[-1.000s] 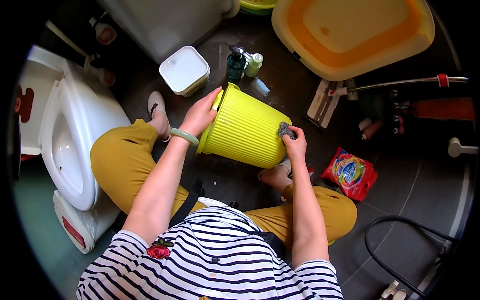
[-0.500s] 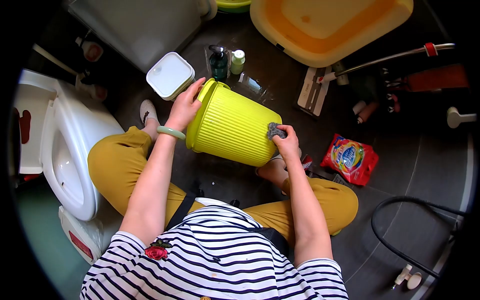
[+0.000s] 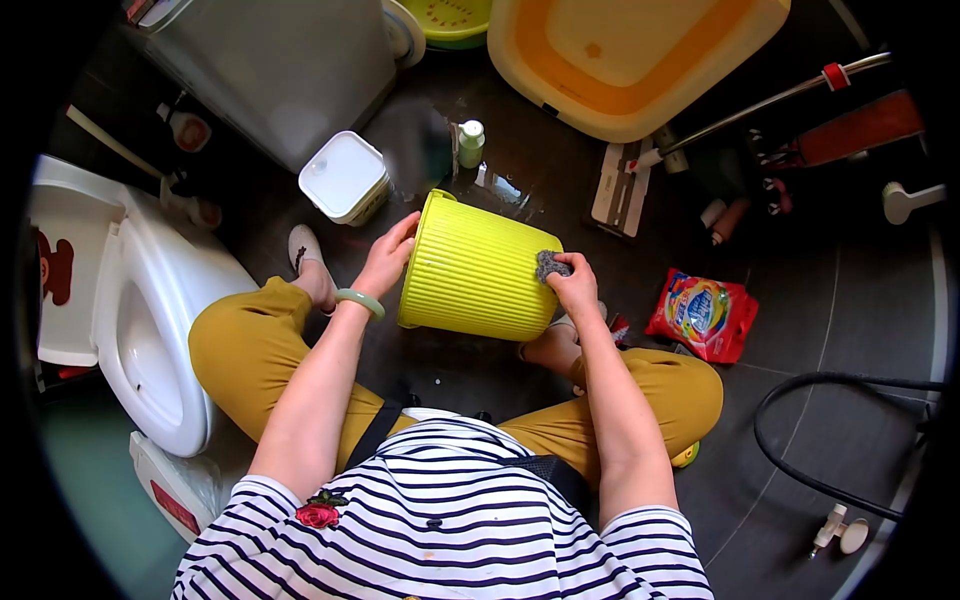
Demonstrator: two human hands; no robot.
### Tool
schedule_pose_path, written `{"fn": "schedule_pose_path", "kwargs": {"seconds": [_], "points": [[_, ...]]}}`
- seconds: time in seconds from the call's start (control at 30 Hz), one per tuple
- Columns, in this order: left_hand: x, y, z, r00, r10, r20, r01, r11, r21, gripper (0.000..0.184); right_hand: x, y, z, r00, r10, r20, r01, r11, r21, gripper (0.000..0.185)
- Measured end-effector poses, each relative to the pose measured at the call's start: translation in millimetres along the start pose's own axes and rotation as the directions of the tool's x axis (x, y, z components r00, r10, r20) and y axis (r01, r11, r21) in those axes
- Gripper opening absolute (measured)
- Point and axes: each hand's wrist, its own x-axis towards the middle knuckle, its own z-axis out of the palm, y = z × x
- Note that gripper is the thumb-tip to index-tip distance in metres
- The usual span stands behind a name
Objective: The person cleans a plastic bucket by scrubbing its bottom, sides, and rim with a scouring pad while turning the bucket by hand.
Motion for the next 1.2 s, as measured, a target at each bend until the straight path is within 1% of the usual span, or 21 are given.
{"fn": "schedule_pose_path", "kwargs": {"seconds": [0.07,0.17,0.27,0.33,0.37,0.4,0.47,0.53,0.6,0.63,0.67,0.73,0.8,0.83,0.87,1.0,1.03,1.07,1.1,1.13,1.2], "points": [[1,-5,1,0.999,-0.031,-0.022,0.037,0.939,0.342,0.054,1,-1,2,1.0,0.002,-0.005,-0.002,1.0,0.0,0.035],[-14,32,17,0.988,-0.04,-0.148,0.111,0.851,0.513,0.059,-1,3,4,1.0,-0.026,0.017,0.026,0.999,-0.038,0.034],[-27,30,28,0.956,0.049,-0.289,0.152,0.761,0.631,0.055,-8,-21,9,0.997,-0.075,-0.001,0.074,0.989,-0.13,0.033],[-37,24,24,0.881,0.008,-0.474,0.266,0.819,0.509,0.048,-13,-44,9,0.997,-0.077,0.03,0.08,0.989,-0.126,0.032],[-40,16,20,0.886,0.012,-0.464,0.26,0.815,0.518,0.048,-18,-65,4,0.994,-0.092,0.057,0.099,0.986,-0.131,0.032],[-42,11,17,0.848,-0.024,-0.529,0.315,0.826,0.467,0.044,-17,-69,6,0.995,-0.086,0.049,0.092,0.988,-0.126,0.032],[-46,0,18,0.807,-0.061,-0.587,0.364,0.834,0.414,0.041,-11,-73,9,0.988,-0.135,0.069,0.137,0.99,-0.022,0.033],[-50,1,27,0.797,-0.009,-0.604,0.306,0.868,0.391,0.041,-7,-69,15,0.988,-0.147,0.044,0.147,0.989,0.01,0.032],[-53,-6,43,0.784,0.027,-0.621,0.232,0.914,0.333,0.043,-3,-62,25,0.89,-0.413,-0.195,0.354,0.894,-0.275,0.029],[-55,-8,50,0.78,0.038,-0.625,0.199,0.931,0.306,0.044,-4,-68,27,0.867,-0.461,-0.19,0.392,0.865,-0.312,0.028],[-56,-10,57,0.774,0.018,-0.633,0.195,0.944,0.266,0.045,-7,-74,30,0.868,-0.462,-0.181,0.395,0.864,-0.312,0.028],[-60,-13,72,0.76,-0.022,-0.65,0.185,0.965,0.184,0.047,-13,-84,42,0.792,-0.595,-0.134,0.487,0.749,-0.449,0.027],[-65,-12,76,0.758,-0.013,-0.652,0.172,0.968,0.181,0.048,-34,-101,68,0.716,-0.683,-0.145,0.594,0.705,-0.386,0.025],[-66,-9,78,0.757,-0.018,-0.653,0.172,0.97,0.172,0.048,-50,-115,78,0.726,-0.686,-0.047,0.657,0.711,-0.25,0.028],[-67,-7,78,0.756,-0.02,-0.654,0.172,0.97,0.17,0.048,-67,-138,83,0.672,-0.741,0.018,0.727,0.654,-0.209,0.028],[-70,-10,82,0.761,-0.037,-0.648,0.17,0.975,0.145,0.049,-41,-125,69,0.608,-0.784,0.125,0.786,0.573,-0.233,0.027],[-71,-11,84,0.76,-0.033,-0.649,0.171,0.973,0.152,0.049,-17,-117,54,0.671,-0.73,0.133,0.736,0.633,-0.24,0.026],[-72,-11,86,0.76,-0.029,-0.649,0.172,0.972,0.159,0.049,4,-109,37,0.831,-0.541,0.13,0.541,0.732,-0.415,0.022],[-74,-10,88,0.749,-0.043,-0.661,0.186,0.971,0.147,0.049,17,-84,42,0.701,-0.705,-0.112,0.488,0.588,-0.644,0.023],[-73,-10,89,0.746,-0.051,-0.664,0.187,0.973,0.136,0.049,15,-91,44,0.694,-0.712,-0.108,0.493,0.579,-0.649,0.023],[-72,-11,89,0.739,-0.065,-0.67,0.188,0.976,0.113,0.048,-13,-107,66,0.848,-0.525,0.079,0.52,0.79,-0.324,0.024]]}}
